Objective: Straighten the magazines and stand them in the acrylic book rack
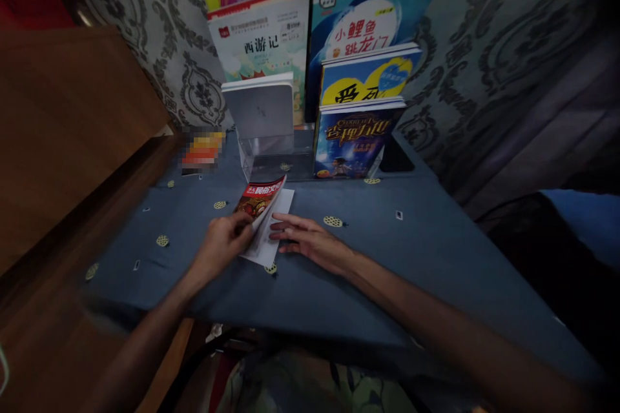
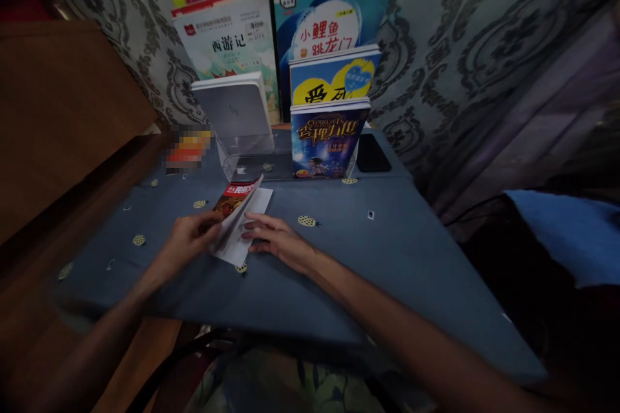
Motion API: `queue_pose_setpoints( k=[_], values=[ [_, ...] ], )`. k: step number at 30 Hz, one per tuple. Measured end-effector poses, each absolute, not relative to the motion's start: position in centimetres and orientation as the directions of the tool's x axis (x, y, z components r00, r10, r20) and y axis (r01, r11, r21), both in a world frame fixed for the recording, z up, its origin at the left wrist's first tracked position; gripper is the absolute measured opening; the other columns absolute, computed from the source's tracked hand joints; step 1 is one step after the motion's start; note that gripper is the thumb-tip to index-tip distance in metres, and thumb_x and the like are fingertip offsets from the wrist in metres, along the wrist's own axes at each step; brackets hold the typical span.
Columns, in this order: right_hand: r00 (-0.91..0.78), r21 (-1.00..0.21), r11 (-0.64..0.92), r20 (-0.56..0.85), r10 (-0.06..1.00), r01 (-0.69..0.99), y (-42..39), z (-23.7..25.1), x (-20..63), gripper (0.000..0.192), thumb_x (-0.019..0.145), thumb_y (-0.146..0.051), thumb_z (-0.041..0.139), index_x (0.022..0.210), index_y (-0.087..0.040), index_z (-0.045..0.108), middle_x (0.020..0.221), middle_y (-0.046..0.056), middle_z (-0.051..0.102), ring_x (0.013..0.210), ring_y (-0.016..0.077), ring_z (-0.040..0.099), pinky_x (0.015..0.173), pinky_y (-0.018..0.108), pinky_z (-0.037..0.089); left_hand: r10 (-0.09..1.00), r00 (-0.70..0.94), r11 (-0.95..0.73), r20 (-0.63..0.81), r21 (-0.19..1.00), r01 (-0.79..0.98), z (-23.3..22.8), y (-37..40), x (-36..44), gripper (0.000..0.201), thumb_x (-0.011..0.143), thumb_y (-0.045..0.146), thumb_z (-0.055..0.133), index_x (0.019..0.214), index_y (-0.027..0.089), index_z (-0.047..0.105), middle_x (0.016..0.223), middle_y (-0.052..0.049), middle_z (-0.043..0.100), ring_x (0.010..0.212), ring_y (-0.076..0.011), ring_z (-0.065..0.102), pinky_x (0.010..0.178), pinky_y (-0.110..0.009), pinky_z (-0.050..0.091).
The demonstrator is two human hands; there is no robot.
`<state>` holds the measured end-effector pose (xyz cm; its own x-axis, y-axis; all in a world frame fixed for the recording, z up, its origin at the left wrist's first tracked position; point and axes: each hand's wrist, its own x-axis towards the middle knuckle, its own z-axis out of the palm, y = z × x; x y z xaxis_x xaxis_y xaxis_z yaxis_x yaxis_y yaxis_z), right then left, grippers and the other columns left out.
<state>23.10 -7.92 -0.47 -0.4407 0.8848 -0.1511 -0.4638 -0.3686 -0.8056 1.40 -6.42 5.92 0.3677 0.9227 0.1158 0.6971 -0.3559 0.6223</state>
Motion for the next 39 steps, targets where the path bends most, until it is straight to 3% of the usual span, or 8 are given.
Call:
queue_pose_setpoints(
  k=[5,13,17,21,25,29,34,39],
  values=[
    [-0.371,-0.790,-0.372,-0.199,0.907,-0.487,-7.3,-0.6,23.5,0.017,0.084,-0.017,0.070,0.100,-0.016,0.072,0.102,0.009,0.075,0.091,0.0162,0.072,0.080,0.029,0.059,0.958,0.287,-0.173,0.030,0.855,0.488,6.3,-4.9,-0.6,0.037,0.075,0.048,0.060,0.083,0.013,0.069,0.062,-0.001,0.063,0.055,-0.0132,0.054,0.052,-0.023,0.040],
    [-0.308,-0.761,-0.392,-0.262,0.915,-0.516,-7.2,-0.5,23.5,0.012,0.084,-0.016,0.069,0.096,-0.016,0.071,0.091,0.007,0.076,0.082,0.0154,0.074,0.076,0.028,0.061,0.920,0.391,-0.158,-0.032,0.882,0.443,4.9,-6.0,0.1,0.045,0.084,0.056,0.057,0.097,0.014,0.069,0.085,-0.007,0.073,0.075,-0.0199,0.067,0.066,-0.027,0.051],
    [-0.290,-0.779,-0.384,-0.269,0.918,-0.496,-7.1,-0.8,23.6,0.012,0.085,-0.017,0.069,0.097,-0.017,0.071,0.093,0.007,0.075,0.082,0.0154,0.074,0.080,0.030,0.061,0.932,0.356,-0.317,0.069,0.633,0.706,4.0,-4.8,-0.2,0.041,0.094,0.050,0.046,0.107,0.017,0.067,0.101,-0.009,0.072,0.093,-0.0237,0.067,0.080,-0.032,0.051],
    [-0.264,-0.795,-0.364,-0.263,0.928,-0.486,-7.0,-1.2,23.6,0.014,0.082,-0.017,0.072,0.096,-0.017,0.070,0.090,0.006,0.075,0.079,0.0158,0.074,0.078,0.031,0.062,0.964,0.244,-0.266,0.106,0.382,0.885,2.7,-2.4,-1.0,0.037,0.090,0.040,0.054,0.119,0.019,0.062,0.115,-0.012,0.068,0.109,-0.0280,0.063,0.091,-0.038,0.048],
    [-0.223,-0.832,-0.312,-0.232,0.947,-0.458,-6.8,-1.5,23.6,0.020,0.077,-0.019,0.076,0.096,-0.018,0.071,0.089,0.005,0.075,0.076,0.0147,0.072,0.073,0.029,0.061,0.969,0.244,-0.217,0.045,0.635,0.742,1.3,-0.1,-1.3,0.051,0.082,0.039,0.065,0.126,0.016,0.056,0.095,-0.007,0.070,0.090,-0.0227,0.065,0.079,-0.033,0.050],
    [-0.269,-0.889,-0.252,-0.154,0.951,-0.383,-6.7,-1.3,23.8,0.022,0.074,-0.029,0.079,0.092,-0.017,0.072,0.094,0.007,0.076,0.079,0.0147,0.070,0.067,0.024,0.056,0.955,0.183,0.152,-0.232,0.917,0.370,0.7,1.0,-1.3,0.050,0.071,0.036,0.073,0.113,0.014,0.058,0.072,0.001,0.065,0.064,-0.0153,0.062,0.059,-0.025,0.047],
    [-0.243,-0.933,-0.190,-0.116,0.963,-0.307,-6.5,-1.3,24.1,0.034,0.067,-0.039,0.084,0.089,-0.018,0.069,0.083,0.003,0.073,0.069,0.0137,0.065,0.053,0.021,0.050,0.891,0.353,0.282,-0.284,0.958,0.060,1.9,0.5,-1.0,0.041,0.060,0.035,0.083,0.089,0.015,0.063,0.072,0.000,0.067,0.061,-0.0129,0.064,0.059,-0.023,0.049],
    [-0.033,-0.966,-0.120,-0.116,0.993,-0.230,-5.9,-0.7,24.6,0.041,0.064,-0.043,0.086,0.087,-0.020,0.061,0.073,-0.003,0.065,0.059,0.0107,0.060,0.046,0.019,0.046,0.896,0.425,0.186,-0.124,0.977,-0.107,4.5,-0.1,-0.4,0.047,0.061,0.036,0.088,0.096,0.016,0.064,0.081,-0.002,0.071,0.068,-0.0130,0.066,0.065,-0.023,0.051]
  ],
)
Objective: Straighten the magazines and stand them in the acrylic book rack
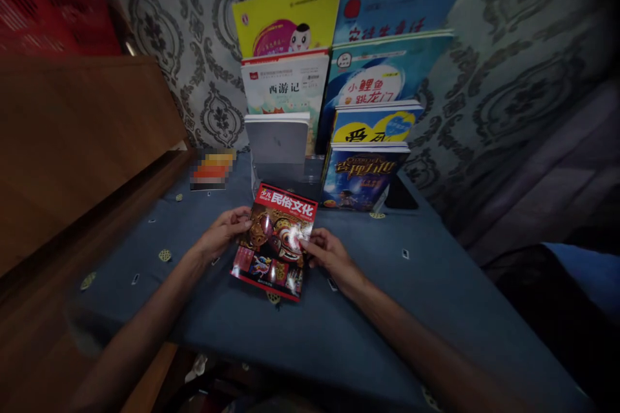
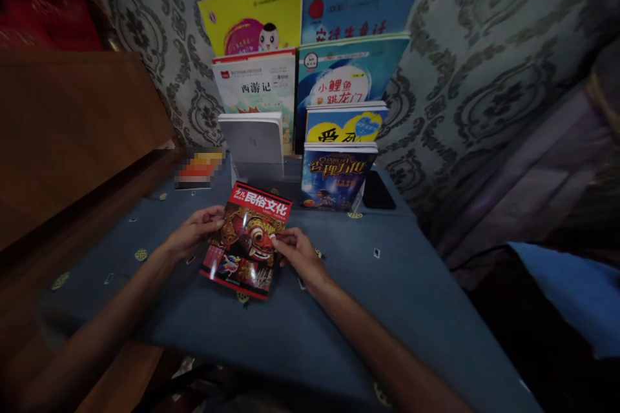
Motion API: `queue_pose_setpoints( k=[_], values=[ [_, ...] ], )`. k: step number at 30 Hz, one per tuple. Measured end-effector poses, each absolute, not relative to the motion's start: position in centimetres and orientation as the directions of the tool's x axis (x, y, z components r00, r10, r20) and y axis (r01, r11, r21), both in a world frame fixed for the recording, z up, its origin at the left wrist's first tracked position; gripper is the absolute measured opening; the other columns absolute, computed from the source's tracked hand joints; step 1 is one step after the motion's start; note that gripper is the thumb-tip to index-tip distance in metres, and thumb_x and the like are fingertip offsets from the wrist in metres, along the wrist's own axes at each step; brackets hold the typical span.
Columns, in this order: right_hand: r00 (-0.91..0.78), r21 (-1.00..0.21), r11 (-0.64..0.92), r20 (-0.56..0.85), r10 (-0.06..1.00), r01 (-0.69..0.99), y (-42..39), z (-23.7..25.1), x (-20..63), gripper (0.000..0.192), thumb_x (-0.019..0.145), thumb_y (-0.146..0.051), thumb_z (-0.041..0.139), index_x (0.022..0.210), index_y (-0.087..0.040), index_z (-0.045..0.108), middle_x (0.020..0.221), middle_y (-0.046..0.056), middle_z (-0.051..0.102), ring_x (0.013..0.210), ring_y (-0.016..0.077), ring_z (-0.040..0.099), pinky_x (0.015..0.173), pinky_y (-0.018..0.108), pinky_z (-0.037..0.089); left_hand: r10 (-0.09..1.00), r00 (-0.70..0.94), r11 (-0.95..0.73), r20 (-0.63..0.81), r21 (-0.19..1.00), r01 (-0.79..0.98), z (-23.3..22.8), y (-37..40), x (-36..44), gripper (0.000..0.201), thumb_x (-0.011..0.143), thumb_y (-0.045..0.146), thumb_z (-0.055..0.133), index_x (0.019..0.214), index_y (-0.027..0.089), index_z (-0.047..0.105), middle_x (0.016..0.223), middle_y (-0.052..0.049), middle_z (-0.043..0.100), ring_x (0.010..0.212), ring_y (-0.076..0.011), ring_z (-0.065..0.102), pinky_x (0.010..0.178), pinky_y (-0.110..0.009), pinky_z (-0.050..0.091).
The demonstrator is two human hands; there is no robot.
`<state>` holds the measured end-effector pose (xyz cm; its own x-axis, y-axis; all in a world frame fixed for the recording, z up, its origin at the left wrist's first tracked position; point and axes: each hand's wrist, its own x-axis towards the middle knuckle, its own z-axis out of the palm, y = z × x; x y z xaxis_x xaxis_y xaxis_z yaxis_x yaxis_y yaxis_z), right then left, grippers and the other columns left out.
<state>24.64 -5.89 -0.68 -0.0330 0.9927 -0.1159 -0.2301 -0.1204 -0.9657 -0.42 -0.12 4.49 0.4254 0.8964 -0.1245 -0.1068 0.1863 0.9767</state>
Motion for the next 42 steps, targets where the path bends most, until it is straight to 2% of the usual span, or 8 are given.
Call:
queue_pose_setpoints(
  k=[6,10,12,15,21,26,33,42],
  values=[
    [-0.094,-0.981,-0.068,-0.051,0.994,-0.182,-4.9,2.5,25.5,0.044,0.069,-0.051,0.081,0.097,-0.019,0.068,0.067,-0.003,0.065,0.042,0.0080,0.052,0.040,0.021,0.044,0.891,0.453,-0.016,0.021,1.000,-0.016,6.7,0.8,-0.5,0.053,0.068,0.045,0.084,0.109,0.019,0.064,0.090,-0.004,0.072,0.067,-0.0119,0.061,0.056,-0.019,0.039],
    [-0.103,-0.972,0.209,0.220,0.970,-0.108,-4.2,4.3,26.1,0.032,0.080,-0.046,0.073,0.103,-0.023,0.073,0.095,0.005,0.076,0.083,0.0219,0.074,0.076,0.036,0.060,0.866,0.464,-0.247,0.188,0.967,0.069,8.1,1.0,-1.1,0.046,0.074,0.049,0.076,0.108,0.019,0.067,0.101,-0.008,0.073,0.079,-0.0168,0.063,0.061,-0.023,0.043],
    [-0.114,-0.918,0.394,0.388,0.915,0.038,-4.0,4.0,26.4,0.024,0.086,-0.038,0.067,0.105,-0.026,0.075,0.116,0.007,0.074,0.109,0.0266,0.069,0.096,0.045,0.055,0.819,0.509,-0.373,0.266,0.920,0.121,8.4,0.6,-1.5,0.037,0.080,0.049,0.071,0.100,0.018,0.070,0.109,-0.011,0.072,0.098,-0.0236,0.065,0.079,-0.032,0.050],
    [-0.214,-0.791,0.545,0.502,0.838,0.279,-3.8,1.5,26.6,0.030,0.091,-0.024,0.057,0.115,-0.029,0.074,0.139,0.007,0.063,0.128,0.0272,0.059,0.109,0.051,0.045,0.742,0.608,-0.506,0.283,0.830,0.232,7.2,0.0,-2.0,0.030,0.091,0.047,0.059,0.093,0.020,0.071,0.121,-0.012,0.070,0.126,-0.0283,0.055,0.108,-0.044,0.041],
    [-0.494,-0.557,0.610,0.365,0.789,0.563,-3.9,-4.3,27.5,0.054,0.088,-0.006,0.046,0.137,-0.025,0.060,0.152,0.011,0.050,0.139,0.0262,0.049,0.112,0.053,0.042,0.706,0.677,-0.565,0.208,0.742,0.361,0.1,-0.4,-3.0,0.021,0.095,0.025,0.048,0.101,0.020,0.068,0.130,-0.009,0.067,0.136,-0.0253,0.050,0.114,-0.044,0.036],
    [-0.514,-0.324,0.569,0.245,0.822,0.755,-4.0,-2.5,27.0,0.056,0.085,-0.005,0.051,0.135,-0.029,0.062,0.147,0.008,0.056,0.147,0.0341,0.034,0.117,0.072,0.017,0.702,0.687,-0.599,0.185,0.675,0.430,-1.3,-0.5,-3.3,0.027,0.091,0.013,0.043,0.103,0.022,0.066,0.136,-0.006,0.064,0.139,-0.0237,0.048,0.115,-0.044,0.036],
    [-0.633,-0.428,0.646,0.195,0.749,0.632,-1.5,-0.7,19.1,0.058,0.092,-0.007,0.036,0.150,-0.014,0.041,0.154,0.014,0.047,0.147,0.0202,0.037,0.120,0.045,0.033,0.733,0.647,-0.613,0.212,0.619,0.492,-0.7,-1.1,-2.3,0.017,0.093,0.021,0.047,0.095,0.020,0.064,0.114,-0.008,0.072,0.114,-0.0239,0.064,0.107,-0.041,0.041],
    [-0.420,-0.319,0.444,0.144,0.896,0.837,1.1,-2.5,21.7,0.054,0.101,-0.028,0.033,0.149,-0.004,0.041,0.158,0.021,0.036,0.150,0.0278,0.028,0.123,0.050,0.025,0.729,0.645,-0.633,0.231,0.587,0.505,-1.4,-1.1,-2.6,0.019,0.095,0.021,0.047,0.104,0.022,0.064,0.133,-0.009,0.065,0.134,-0.0248,0.053,0.112,-0.044,0.038]
  ],
)
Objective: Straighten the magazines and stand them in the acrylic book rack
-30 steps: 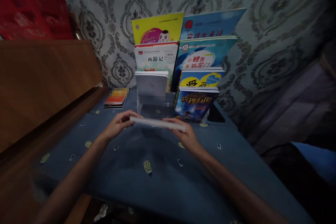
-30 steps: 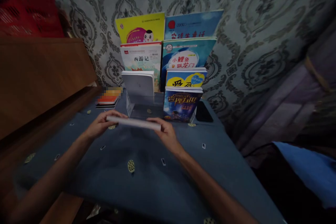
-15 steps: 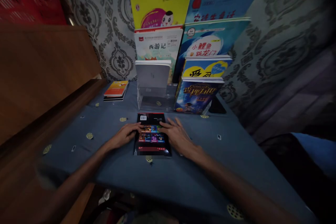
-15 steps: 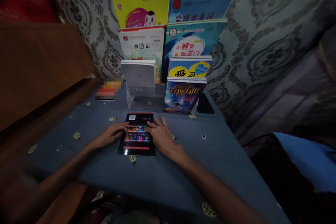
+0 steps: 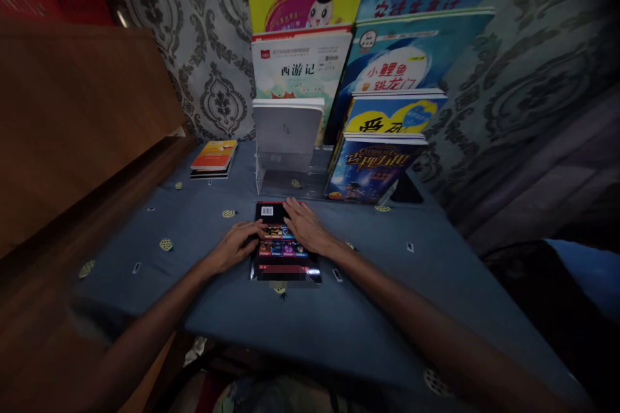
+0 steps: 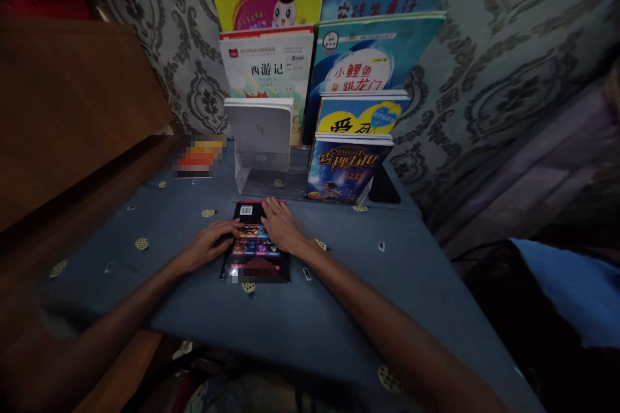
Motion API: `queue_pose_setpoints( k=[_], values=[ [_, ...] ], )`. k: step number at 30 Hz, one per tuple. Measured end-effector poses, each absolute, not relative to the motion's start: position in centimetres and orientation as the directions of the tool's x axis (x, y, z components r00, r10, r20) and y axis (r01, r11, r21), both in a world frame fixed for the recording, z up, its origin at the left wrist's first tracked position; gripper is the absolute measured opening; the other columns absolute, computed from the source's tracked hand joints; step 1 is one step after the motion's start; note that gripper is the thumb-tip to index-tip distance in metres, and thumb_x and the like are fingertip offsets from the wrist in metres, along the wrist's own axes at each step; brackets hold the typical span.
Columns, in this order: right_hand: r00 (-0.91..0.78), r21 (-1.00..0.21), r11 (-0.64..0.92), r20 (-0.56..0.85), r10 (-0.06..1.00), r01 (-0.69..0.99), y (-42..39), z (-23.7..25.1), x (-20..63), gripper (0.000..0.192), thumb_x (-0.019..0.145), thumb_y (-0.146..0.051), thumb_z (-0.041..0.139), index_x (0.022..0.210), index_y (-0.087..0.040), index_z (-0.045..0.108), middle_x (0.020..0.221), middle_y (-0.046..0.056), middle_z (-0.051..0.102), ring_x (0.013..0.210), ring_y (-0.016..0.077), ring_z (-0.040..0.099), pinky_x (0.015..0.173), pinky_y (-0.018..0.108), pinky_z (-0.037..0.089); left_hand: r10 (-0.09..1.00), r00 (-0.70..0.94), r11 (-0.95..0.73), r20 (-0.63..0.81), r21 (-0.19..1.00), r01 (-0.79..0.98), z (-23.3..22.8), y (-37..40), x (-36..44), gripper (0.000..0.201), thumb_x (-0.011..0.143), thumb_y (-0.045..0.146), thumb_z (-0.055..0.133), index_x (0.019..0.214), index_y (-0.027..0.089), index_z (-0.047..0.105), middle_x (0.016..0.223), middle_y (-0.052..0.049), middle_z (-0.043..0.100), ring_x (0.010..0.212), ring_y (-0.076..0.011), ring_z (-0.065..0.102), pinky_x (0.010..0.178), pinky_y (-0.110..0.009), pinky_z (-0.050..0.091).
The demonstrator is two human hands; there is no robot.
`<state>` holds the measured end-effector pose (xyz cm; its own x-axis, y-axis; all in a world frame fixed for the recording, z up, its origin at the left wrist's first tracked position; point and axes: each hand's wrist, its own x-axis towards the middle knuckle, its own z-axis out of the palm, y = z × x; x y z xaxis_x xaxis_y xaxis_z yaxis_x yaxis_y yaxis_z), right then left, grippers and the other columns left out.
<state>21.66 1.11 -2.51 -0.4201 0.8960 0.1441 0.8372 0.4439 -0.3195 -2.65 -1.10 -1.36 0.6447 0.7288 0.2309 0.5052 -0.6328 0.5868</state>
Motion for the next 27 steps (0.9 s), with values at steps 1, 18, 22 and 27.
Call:
queue_pose_setpoints(
  k=[1,18,22,27],
  values=[
    [-0.409,-0.305,0.433,0.143,0.901,0.848,0.7,-2.6,22.2,0.055,0.101,-0.031,0.033,0.149,-0.004,0.040,0.159,0.021,0.034,0.151,0.0283,0.027,0.123,0.051,0.024,0.727,0.645,-0.636,0.236,0.585,0.504,-1.4,-1.1,-2.7,0.020,0.095,0.021,0.047,0.105,0.022,0.064,0.133,-0.009,0.066,0.134,-0.0247,0.053,0.111,-0.044,0.038],
    [-0.692,-0.251,0.708,0.163,0.703,0.660,-10.3,-2.2,22.4,0.053,0.100,-0.033,0.050,0.151,-0.027,0.039,0.158,0.006,0.041,0.151,0.0238,0.026,0.123,0.058,0.015,0.685,0.692,-0.716,0.230,0.389,0.579,-2.6,-1.6,-2.9,0.042,0.101,0.020,0.037,0.140,0.026,0.053,0.152,-0.007,0.050,0.143,-0.0213,0.043,0.117,-0.049,0.033],
    [-0.684,-0.300,0.694,0.154,0.713,0.655,-10.6,-1.8,22.5,0.050,0.101,-0.034,0.048,0.150,-0.027,0.041,0.157,0.008,0.043,0.151,0.0230,0.027,0.123,0.058,0.014,0.647,0.742,-0.743,0.176,0.364,0.562,-2.0,-3.0,-2.8,0.048,0.101,0.018,0.036,0.146,0.030,0.047,0.155,-0.006,0.044,0.149,-0.0216,0.033,0.120,-0.053,0.027],
    [-0.651,-0.354,0.648,0.129,0.748,0.674,-12.1,-1.1,22.5,0.052,0.101,-0.035,0.046,0.151,-0.019,0.040,0.159,0.014,0.037,0.152,0.0230,0.024,0.124,0.055,0.014,0.604,0.784,-0.776,0.144,0.332,0.537,-1.7,-5.1,-3.1,0.053,0.102,0.038,0.045,0.153,0.035,0.032,0.159,-0.005,0.036,0.150,-0.0243,0.029,0.122,-0.055,0.022]
  ],
)
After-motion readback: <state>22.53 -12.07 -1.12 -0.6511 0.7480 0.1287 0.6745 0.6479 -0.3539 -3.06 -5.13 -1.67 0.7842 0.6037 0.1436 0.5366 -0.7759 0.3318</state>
